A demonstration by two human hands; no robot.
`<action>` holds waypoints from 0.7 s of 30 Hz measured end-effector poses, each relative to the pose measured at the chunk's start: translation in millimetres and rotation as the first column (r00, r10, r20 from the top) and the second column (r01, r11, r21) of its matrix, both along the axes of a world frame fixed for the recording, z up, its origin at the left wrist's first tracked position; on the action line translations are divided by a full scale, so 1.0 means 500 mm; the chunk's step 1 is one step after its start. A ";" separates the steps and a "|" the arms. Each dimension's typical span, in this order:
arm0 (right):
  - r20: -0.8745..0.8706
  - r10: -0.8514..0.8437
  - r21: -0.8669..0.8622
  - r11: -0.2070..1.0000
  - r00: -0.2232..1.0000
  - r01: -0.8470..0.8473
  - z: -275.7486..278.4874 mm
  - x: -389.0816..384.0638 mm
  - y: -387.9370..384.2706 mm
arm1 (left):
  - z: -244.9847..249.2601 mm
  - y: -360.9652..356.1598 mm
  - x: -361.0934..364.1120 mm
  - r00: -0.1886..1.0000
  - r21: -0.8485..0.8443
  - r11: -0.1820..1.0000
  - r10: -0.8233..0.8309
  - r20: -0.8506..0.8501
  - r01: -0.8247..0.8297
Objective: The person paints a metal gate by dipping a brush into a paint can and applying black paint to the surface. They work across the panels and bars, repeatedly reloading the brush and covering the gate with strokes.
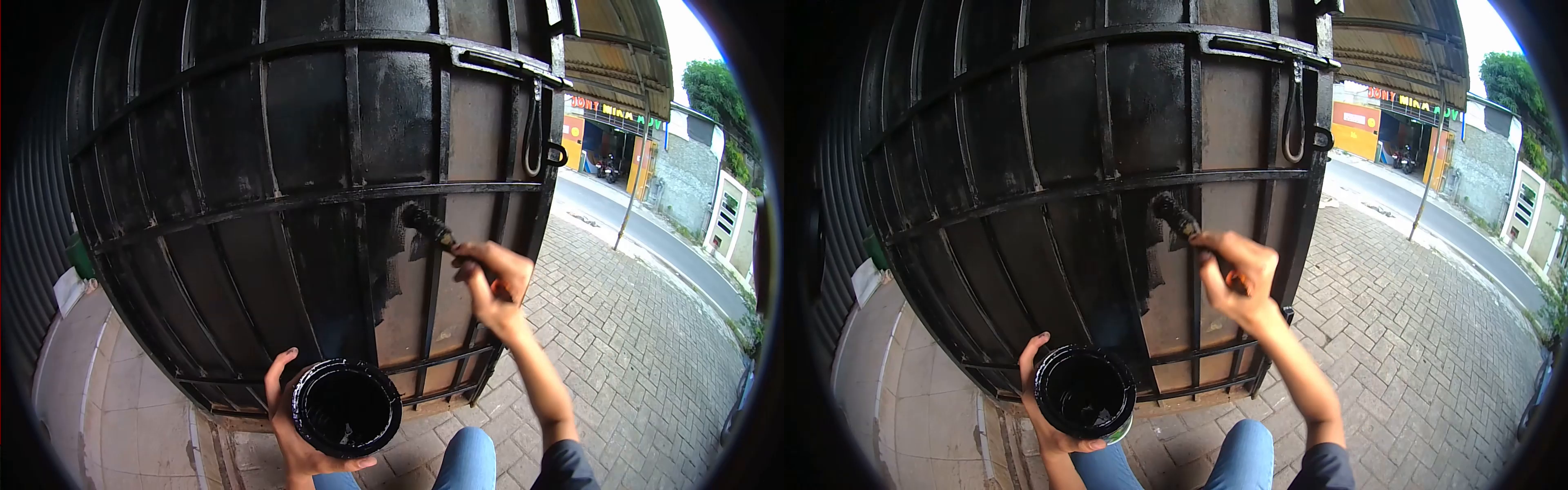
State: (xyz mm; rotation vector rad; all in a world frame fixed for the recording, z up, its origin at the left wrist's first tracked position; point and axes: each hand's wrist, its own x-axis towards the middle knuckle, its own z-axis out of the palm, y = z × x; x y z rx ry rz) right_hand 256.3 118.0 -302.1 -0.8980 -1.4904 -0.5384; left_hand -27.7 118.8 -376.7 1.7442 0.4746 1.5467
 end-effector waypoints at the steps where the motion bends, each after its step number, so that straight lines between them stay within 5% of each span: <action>1: -0.019 -0.020 0.003 1.000 1.000 0.020 -0.027 -0.007 0.012 | 0.001 -0.001 0.002 1.000 0.007 1.000 0.005 0.005 -0.005; 2: 0.024 -0.034 0.116 0.993 0.999 0.031 -0.050 -0.010 0.037 | 0.000 -0.002 0.002 1.000 0.003 1.000 0.003 -0.008 -0.003; 5: -0.056 -0.036 0.103 0.994 0.998 0.042 -0.142 -0.008 0.089 | -0.033 0.016 -0.012 0.996 0.082 0.997 -0.003 -0.085 0.010; 8: -0.087 0.010 -0.030 0.999 0.996 -0.012 -0.230 -0.009 0.069 | -0.051 0.038 -0.018 0.984 0.209 0.978 0.048 -0.172 -0.011; 10: -0.164 0.015 -0.273 0.960 0.986 -0.060 -0.258 -0.004 0.034 | -0.065 0.043 -0.021 0.973 0.261 0.964 0.103 -0.206 -0.047; 11: -0.207 -0.010 -0.409 0.909 0.978 -0.077 -0.251 0.000 0.009 | -0.074 0.047 -0.018 0.970 0.277 0.958 0.131 -0.207 -0.070; 13: -0.433 0.111 -0.344 0.897 0.895 -0.278 -0.205 -0.009 -0.042 | -0.078 0.042 -0.010 0.965 0.298 0.944 0.198 -0.174 -0.140; 17: -0.437 0.398 -0.261 0.803 0.807 -0.537 -0.103 -0.014 -0.159 | -0.072 0.033 -0.001 0.908 0.448 0.847 0.389 -0.157 -0.286; 19: -0.003 0.565 -0.400 0.755 0.825 -0.519 -0.048 -0.018 -0.171 | -0.088 0.038 0.006 0.877 0.507 0.792 0.461 -0.134 -0.339; 21: 0.211 0.557 -0.548 0.748 0.803 -0.375 -0.031 -0.059 -0.173 | -0.095 0.039 0.014 0.880 0.541 0.764 0.467 -0.086 -0.352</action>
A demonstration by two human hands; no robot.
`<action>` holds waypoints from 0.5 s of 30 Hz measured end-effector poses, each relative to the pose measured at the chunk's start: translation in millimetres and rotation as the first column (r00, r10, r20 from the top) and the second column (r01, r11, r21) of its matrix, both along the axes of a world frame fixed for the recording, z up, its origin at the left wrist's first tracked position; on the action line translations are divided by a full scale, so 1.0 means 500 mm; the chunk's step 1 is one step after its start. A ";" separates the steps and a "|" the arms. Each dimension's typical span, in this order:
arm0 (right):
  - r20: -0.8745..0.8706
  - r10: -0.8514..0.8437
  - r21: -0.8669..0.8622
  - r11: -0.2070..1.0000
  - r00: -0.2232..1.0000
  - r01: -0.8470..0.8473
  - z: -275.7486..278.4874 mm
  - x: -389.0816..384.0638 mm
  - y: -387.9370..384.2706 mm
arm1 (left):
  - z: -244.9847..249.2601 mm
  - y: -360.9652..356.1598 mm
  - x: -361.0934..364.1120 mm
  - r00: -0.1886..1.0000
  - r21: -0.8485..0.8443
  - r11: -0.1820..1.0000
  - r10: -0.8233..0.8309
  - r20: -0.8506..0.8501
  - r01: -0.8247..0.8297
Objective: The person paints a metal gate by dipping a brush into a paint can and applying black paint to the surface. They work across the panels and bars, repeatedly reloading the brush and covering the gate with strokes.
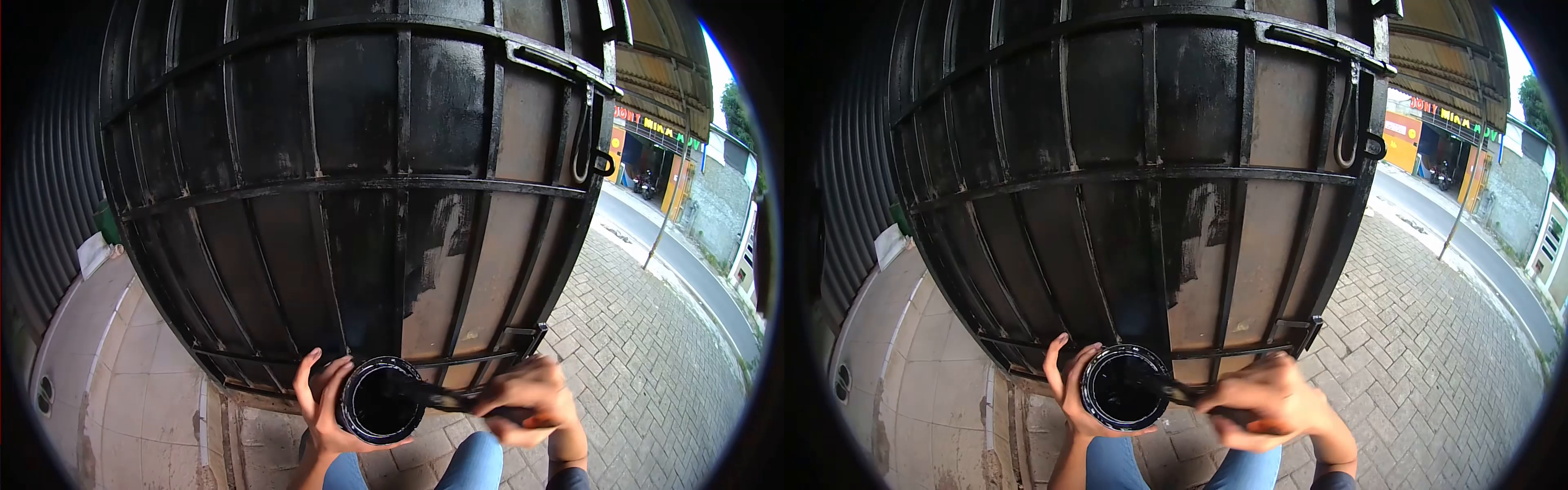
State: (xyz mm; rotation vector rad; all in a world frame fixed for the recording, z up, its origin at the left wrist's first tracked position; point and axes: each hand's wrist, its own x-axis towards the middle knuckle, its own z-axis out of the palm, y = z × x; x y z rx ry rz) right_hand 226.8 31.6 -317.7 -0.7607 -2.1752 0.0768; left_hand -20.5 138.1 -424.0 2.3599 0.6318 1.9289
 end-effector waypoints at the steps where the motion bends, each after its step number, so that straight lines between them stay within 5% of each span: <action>1: 0.054 0.004 0.002 1.000 0.999 -0.004 -0.003 -0.021 0.009 | 0.001 0.000 0.005 1.000 0.031 1.000 0.005 0.004 -0.005; 7: 0.345 -0.076 0.062 0.996 0.936 0.058 -0.037 -0.094 0.062 | -0.007 -0.009 0.017 0.993 0.197 0.974 0.113 -0.019 -0.107; 15: 0.210 0.074 -0.109 0.993 0.975 -0.052 -0.050 -0.102 0.087 | -0.012 -0.001 0.015 0.989 0.220 0.966 0.147 -0.022 -0.139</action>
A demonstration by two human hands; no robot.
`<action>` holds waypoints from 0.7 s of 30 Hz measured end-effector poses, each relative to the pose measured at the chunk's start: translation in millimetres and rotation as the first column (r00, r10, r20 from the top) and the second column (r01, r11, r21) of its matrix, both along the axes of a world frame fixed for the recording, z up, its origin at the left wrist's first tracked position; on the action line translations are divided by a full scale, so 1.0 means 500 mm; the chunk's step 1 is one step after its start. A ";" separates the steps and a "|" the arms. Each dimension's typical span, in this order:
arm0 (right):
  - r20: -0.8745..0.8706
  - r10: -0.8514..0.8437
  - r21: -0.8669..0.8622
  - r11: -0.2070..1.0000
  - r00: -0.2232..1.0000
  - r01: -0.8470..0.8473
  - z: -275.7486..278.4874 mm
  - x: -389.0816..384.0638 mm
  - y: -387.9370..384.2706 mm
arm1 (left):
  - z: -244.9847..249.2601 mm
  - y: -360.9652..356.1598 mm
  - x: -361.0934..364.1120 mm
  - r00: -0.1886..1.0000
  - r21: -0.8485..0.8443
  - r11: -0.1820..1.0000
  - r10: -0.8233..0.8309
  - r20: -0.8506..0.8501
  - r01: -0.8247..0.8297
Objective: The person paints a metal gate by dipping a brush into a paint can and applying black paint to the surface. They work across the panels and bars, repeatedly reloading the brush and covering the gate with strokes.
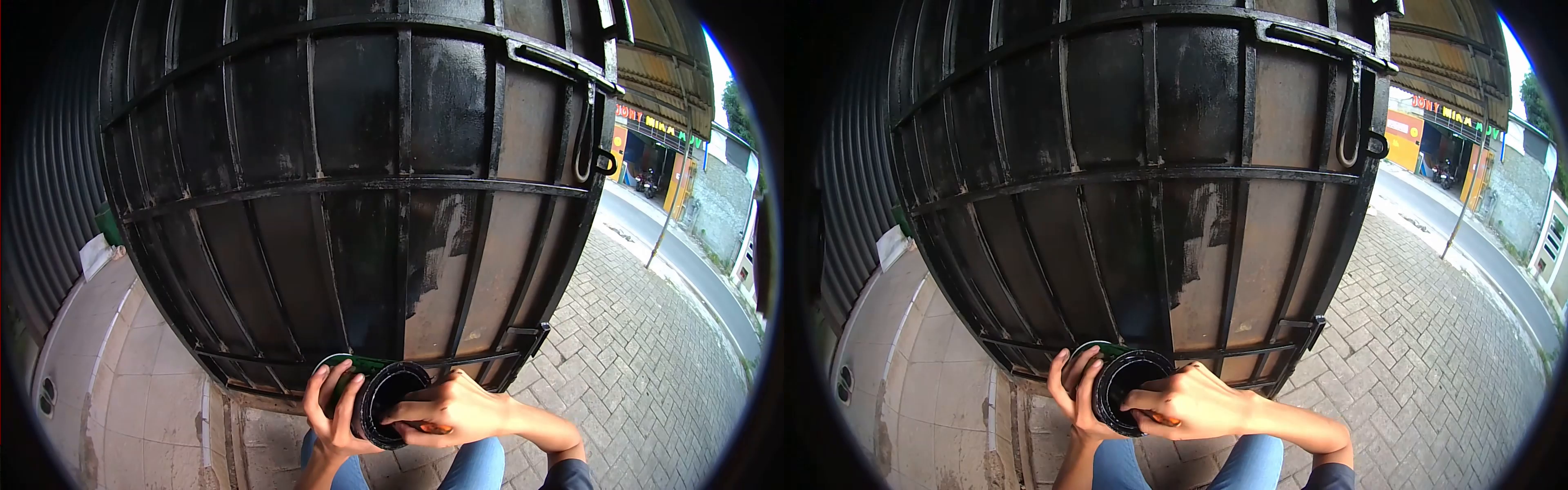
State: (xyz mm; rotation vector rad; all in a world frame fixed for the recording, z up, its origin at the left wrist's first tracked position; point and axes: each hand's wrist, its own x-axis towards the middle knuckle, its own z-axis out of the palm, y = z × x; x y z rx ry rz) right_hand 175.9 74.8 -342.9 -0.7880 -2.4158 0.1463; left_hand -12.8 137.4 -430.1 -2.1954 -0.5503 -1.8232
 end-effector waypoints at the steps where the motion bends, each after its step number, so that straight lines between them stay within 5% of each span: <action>1: -0.053 0.029 -0.057 0.998 0.998 -0.032 -0.004 0.006 0.002 | 0.003 0.000 -0.001 1.000 -0.020 1.000 0.004 -0.006 -0.004; 6: -0.390 -0.088 -0.288 0.957 0.917 -0.031 -0.022 0.050 0.000 | 0.028 -0.003 -0.002 1.000 -0.160 0.987 0.013 0.005 -0.012; 10: -0.845 -0.313 -0.456 0.846 0.434 -0.276 -0.072 0.062 -0.005 | 0.054 -0.001 0.003 0.999 -0.334 0.942 -0.029 0.026 0.036; 11: -0.780 -0.412 -0.557 0.799 0.471 -0.225 -0.089 0.086 -0.009 | 0.058 0.001 0.005 1.000 -0.352 0.935 -0.026 0.013 0.029; 16: -0.882 -0.438 -0.472 0.805 0.175 -0.360 -0.151 0.098 -0.010 | 0.066 0.012 0.024 0.997 -0.425 0.902 -0.066 0.033 0.073; 21: -0.898 -0.438 -0.395 0.774 0.032 -0.494 -0.188 0.103 -0.007 | 0.066 0.020 0.041 0.988 -0.478 0.864 -0.136 0.079 0.157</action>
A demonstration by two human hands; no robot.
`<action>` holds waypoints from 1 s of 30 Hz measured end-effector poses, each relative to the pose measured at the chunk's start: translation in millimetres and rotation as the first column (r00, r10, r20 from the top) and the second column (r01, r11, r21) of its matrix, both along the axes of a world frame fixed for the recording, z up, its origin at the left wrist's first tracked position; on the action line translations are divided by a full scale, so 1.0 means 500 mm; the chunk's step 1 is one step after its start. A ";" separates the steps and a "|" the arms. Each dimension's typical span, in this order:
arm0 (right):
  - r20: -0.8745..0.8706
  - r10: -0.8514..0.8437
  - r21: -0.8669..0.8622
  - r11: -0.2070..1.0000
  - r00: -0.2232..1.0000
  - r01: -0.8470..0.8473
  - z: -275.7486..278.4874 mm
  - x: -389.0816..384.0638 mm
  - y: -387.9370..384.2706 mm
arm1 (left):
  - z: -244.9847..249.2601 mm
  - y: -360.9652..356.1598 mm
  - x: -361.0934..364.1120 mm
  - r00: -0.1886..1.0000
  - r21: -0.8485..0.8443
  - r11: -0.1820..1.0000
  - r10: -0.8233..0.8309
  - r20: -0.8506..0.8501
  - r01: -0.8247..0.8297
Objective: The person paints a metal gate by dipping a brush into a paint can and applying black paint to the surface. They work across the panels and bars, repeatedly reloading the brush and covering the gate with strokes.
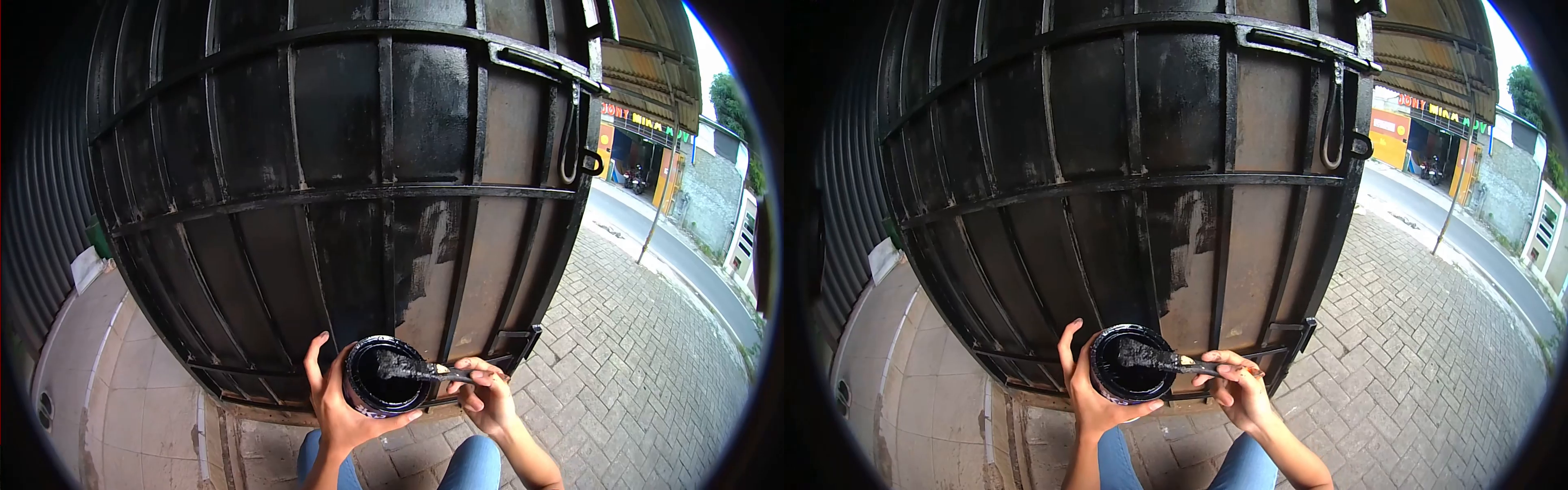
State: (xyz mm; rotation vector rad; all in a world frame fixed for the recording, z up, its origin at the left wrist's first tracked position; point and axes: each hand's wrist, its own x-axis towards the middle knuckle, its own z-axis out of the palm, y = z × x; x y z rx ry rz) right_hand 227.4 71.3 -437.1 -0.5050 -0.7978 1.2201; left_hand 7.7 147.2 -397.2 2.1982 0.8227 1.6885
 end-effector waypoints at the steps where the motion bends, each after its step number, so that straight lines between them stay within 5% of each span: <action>1: -0.069 -0.005 -0.015 1.000 0.998 0.004 0.000 -0.003 0.001 | 0.001 0.000 0.002 1.000 -0.021 0.999 -0.024 0.002 0.024; 3: -0.153 -0.036 0.002 0.999 0.988 0.036 0.002 0.008 0.005 | -0.004 0.007 0.006 0.997 -0.045 0.996 -0.073 0.017 0.074; 6: 0.086 -0.456 0.242 0.872 0.886 0.425 0.066 0.028 0.028 | -0.027 0.022 0.000 0.991 -0.052 0.990 -0.130 0.030 0.132; 8: 0.371 -0.788 0.529 0.615 0.492 0.585 0.085 0.059 0.055 | -0.030 0.022 -0.005 0.989 -0.052 0.988 -0.145 0.013 0.145; 9: 0.321 -0.916 0.926 0.251 -0.241 0.281 0.145 0.079 0.069 | -0.029 0.020 -0.005 0.987 -0.067 0.985 -0.156 0.037 0.158; 12: 0.274 -0.778 0.940 0.340 -0.565 -0.014 0.161 0.091 0.093 | -0.033 0.013 -0.008 0.984 -0.089 0.982 -0.163 0.068 0.169; 17: 0.267 -0.625 0.732 0.626 -0.733 -0.267 0.060 0.075 0.086 | -0.045 0.014 -0.020 0.984 -0.113 0.979 -0.167 0.059 0.172; 20: 0.338 -0.625 0.602 0.718 -0.704 -0.349 0.078 0.093 0.066 | -0.050 0.010 -0.032 0.983 -0.127 0.976 -0.168 0.069 0.176; 23: 0.291 -0.624 0.641 0.690 -0.726 -0.336 0.175 0.103 0.051 | -0.052 0.008 -0.033 0.985 -0.120 0.979 -0.156 0.073 0.164; 30: 0.129 -0.706 0.895 0.386 -0.696 -0.226 0.292 0.133 0.065 | -0.051 0.011 -0.038 0.986 -0.099 0.981 -0.164 0.038 0.167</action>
